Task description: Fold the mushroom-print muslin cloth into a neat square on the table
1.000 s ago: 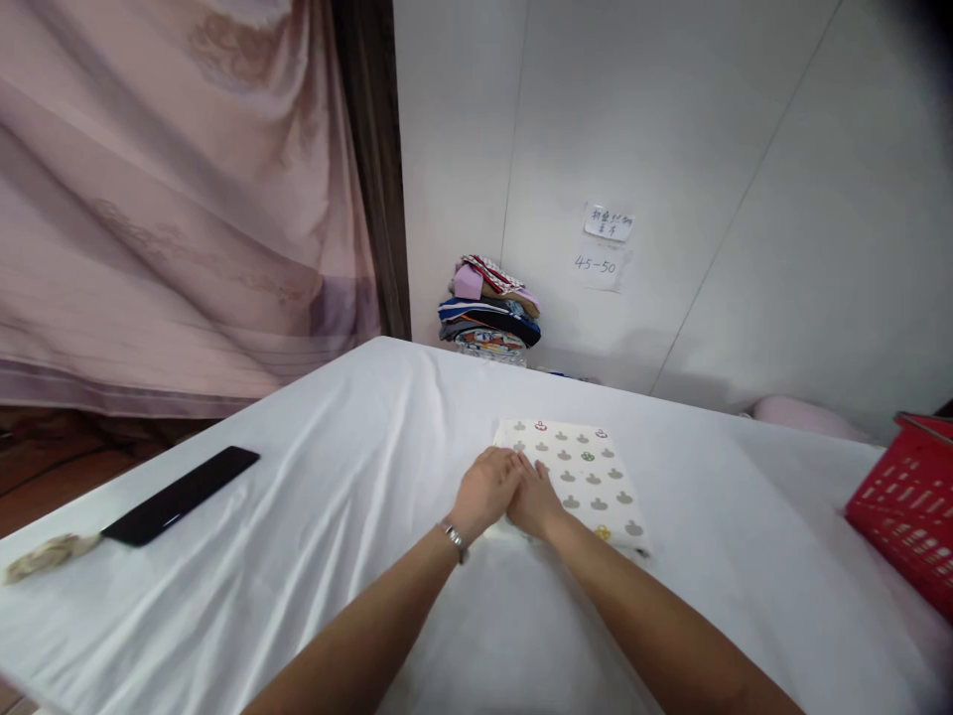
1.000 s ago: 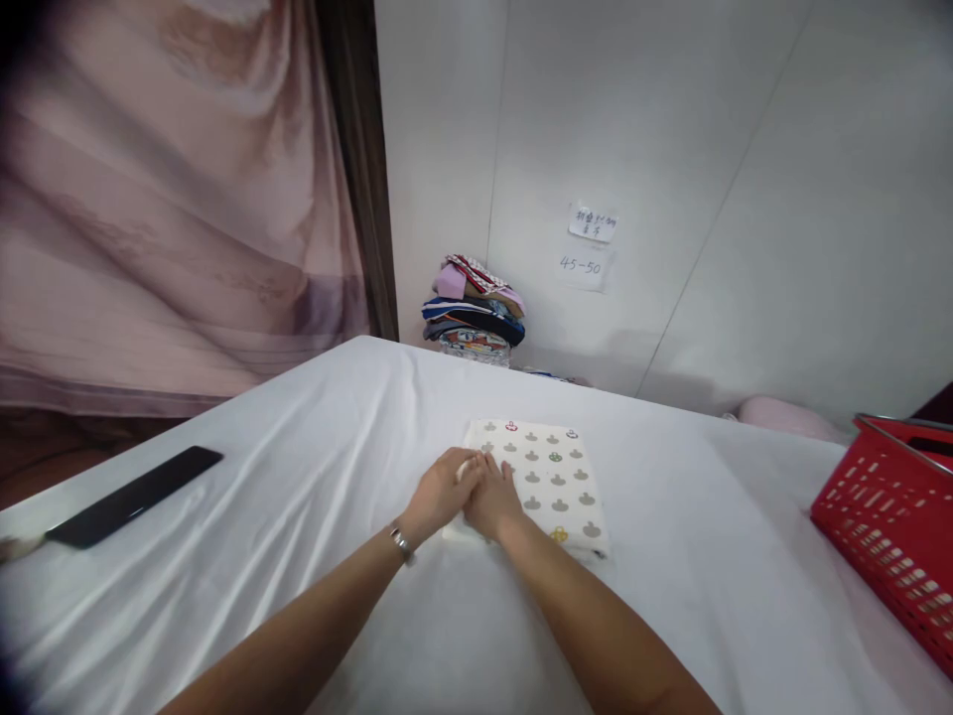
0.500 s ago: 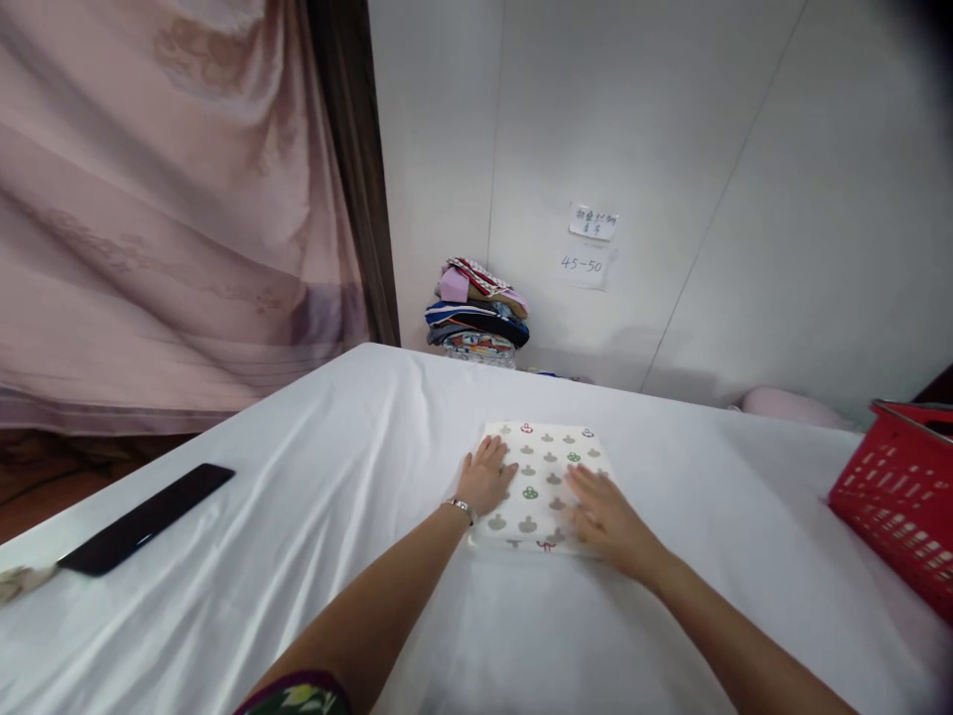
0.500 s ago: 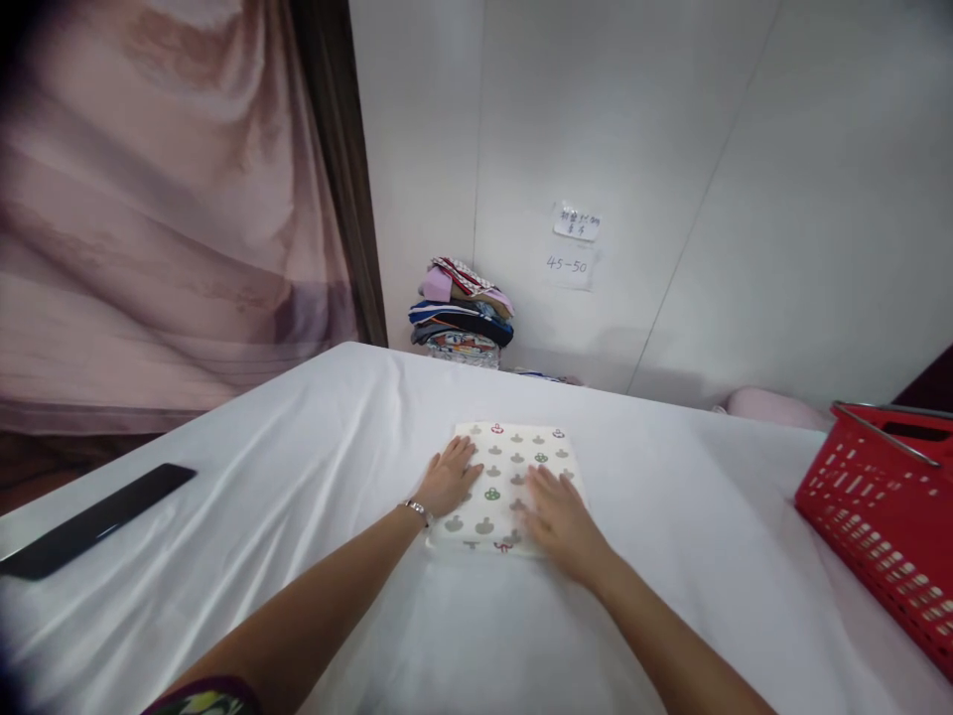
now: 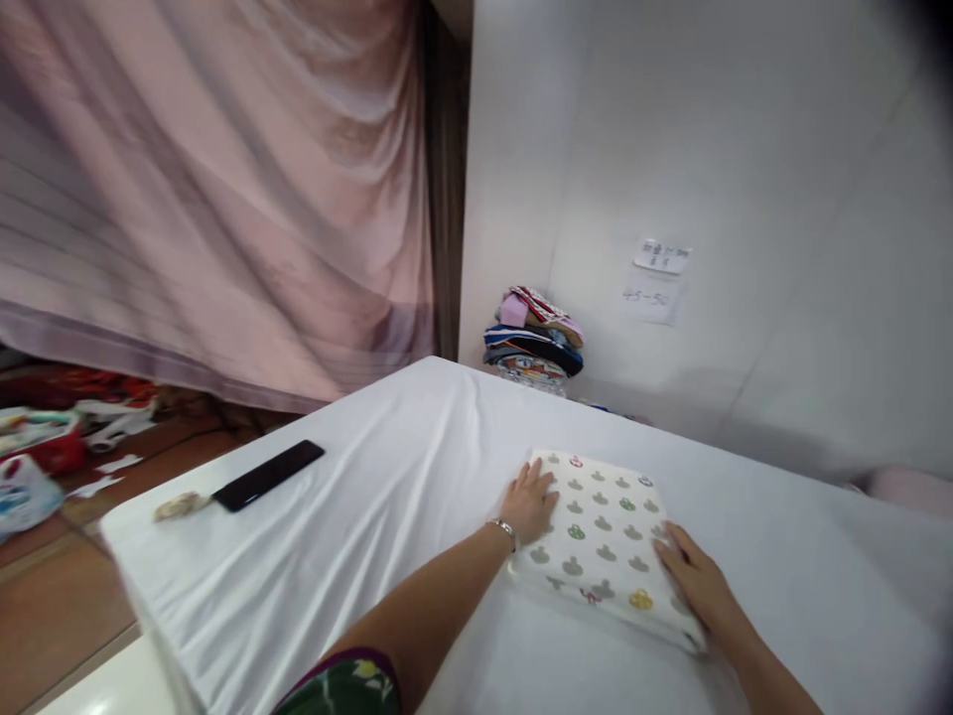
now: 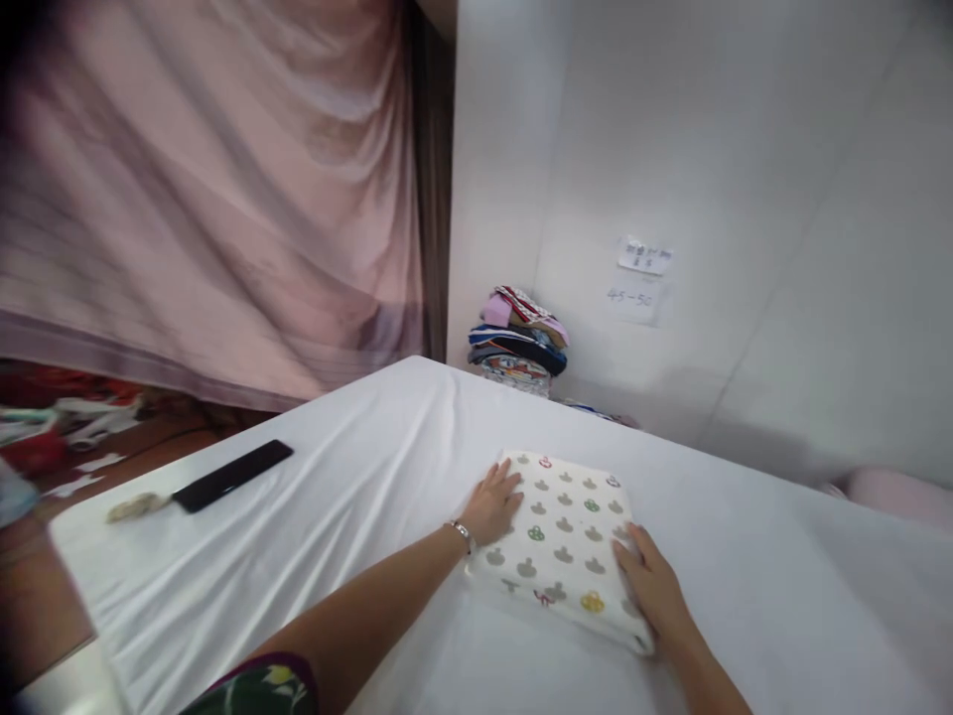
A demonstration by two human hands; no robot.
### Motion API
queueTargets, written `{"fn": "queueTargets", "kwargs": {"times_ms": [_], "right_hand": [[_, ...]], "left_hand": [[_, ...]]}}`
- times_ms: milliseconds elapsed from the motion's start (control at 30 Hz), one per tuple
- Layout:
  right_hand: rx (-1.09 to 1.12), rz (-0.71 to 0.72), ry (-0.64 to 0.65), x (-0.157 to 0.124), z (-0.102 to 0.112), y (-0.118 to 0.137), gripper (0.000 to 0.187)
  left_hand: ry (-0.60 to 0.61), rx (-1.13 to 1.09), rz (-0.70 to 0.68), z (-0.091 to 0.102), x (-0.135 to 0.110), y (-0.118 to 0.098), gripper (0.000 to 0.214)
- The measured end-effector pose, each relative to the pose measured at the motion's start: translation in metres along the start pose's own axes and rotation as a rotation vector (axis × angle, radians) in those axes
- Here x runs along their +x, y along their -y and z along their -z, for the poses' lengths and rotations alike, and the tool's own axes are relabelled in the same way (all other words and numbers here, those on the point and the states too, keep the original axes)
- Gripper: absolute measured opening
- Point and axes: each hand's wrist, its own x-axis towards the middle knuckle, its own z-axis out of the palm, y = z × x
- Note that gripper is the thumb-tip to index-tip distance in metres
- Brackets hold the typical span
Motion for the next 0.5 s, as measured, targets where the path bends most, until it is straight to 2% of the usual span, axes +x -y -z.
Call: {"fn": "queueTargets", "kwargs": {"times_ms": [267,333,500], "right_hand": [[0.242,-0.221,0.050,-0.007,0.005,0.012,0.096],[0.215,-0.213,0.059,-0.006,0.005,0.013,0.098],[0.201,-0.127,0.094,-0.001,0.009,0.007,0.085]], "left_hand": [[-0.177,0.041,0.257,-0.004,-0.002,0.000,0.059],[-0.168,0.035,0.300,-0.002,-0.002,-0.003,0.057],[-0.096,-0.007,0.364,0.006,-0.002,-0.010,0.056]]}}
